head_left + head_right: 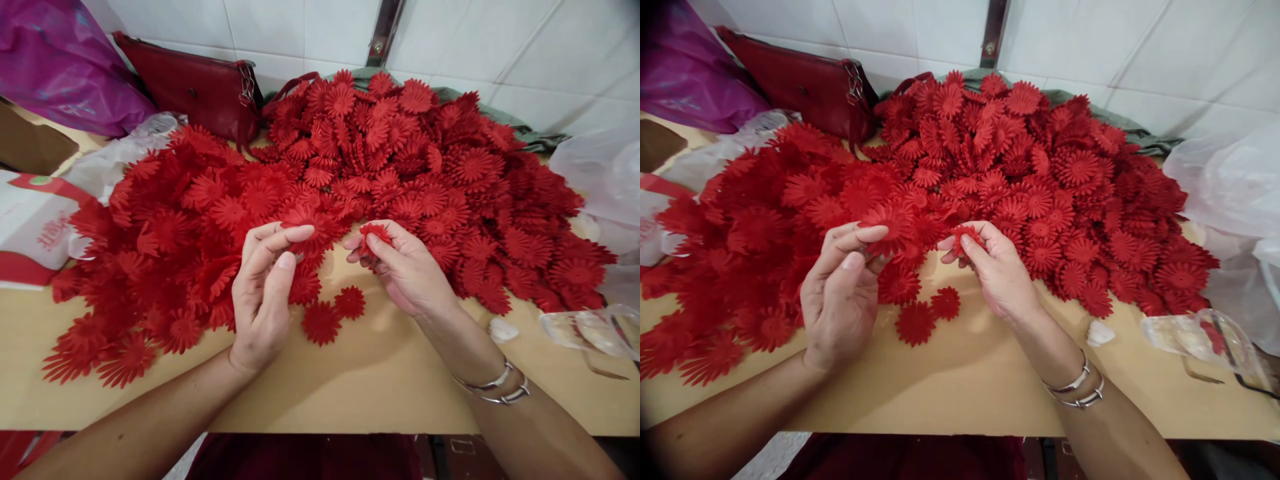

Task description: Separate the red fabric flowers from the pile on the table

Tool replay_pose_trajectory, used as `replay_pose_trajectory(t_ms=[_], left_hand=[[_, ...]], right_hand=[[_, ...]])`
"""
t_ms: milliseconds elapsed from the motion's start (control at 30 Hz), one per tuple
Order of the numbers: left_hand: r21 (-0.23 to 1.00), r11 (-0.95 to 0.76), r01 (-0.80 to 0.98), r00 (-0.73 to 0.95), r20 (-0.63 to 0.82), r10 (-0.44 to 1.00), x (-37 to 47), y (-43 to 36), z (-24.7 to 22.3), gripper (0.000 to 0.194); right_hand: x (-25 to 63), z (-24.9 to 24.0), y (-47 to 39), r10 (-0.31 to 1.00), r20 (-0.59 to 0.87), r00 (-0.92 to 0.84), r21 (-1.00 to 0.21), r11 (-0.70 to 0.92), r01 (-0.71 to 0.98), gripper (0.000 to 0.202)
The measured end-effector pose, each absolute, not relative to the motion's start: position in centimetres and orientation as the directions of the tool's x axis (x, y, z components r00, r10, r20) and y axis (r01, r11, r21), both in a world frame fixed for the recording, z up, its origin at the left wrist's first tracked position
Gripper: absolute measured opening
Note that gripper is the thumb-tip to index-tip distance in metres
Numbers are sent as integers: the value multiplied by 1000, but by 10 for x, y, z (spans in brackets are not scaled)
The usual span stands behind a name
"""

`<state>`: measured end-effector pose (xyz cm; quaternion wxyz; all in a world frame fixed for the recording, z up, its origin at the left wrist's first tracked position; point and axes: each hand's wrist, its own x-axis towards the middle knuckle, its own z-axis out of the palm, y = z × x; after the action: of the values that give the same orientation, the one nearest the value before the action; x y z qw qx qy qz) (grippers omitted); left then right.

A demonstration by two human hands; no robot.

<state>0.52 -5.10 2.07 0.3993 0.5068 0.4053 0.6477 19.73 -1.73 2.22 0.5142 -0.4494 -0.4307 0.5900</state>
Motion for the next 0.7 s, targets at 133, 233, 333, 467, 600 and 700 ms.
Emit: replay_pose_trajectory(t_ms=[133,233,333,467,600,700], left_hand=[[914,-401,53,-189,404,895,8,-44,15,19],[938,-345,4,-216,338,916,10,-38,11,19],[950,-313,-22,-264,296,918,10,-35,11,29],[960,-278,-33,-286,258,923,10,-33,13,42],[971,-184,-155,-166,158,973,13,-36,14,44],[963,-119,-244,-41,112,993,17,-40,15,40]], right_hand=[[197,24,-21,999,17,-36,-998,14,-66,16],[197,31,-26,967,141,-211,-973,175,153,11],[196,36,-30,889,257,-379,-847,396,355,26],[194,35,-30,860,428,-277,-782,506,365,13],[189,32,-31,863,493,-110,-788,497,364,13],[185,31,-33,850,518,-98,-753,507,420,18]])
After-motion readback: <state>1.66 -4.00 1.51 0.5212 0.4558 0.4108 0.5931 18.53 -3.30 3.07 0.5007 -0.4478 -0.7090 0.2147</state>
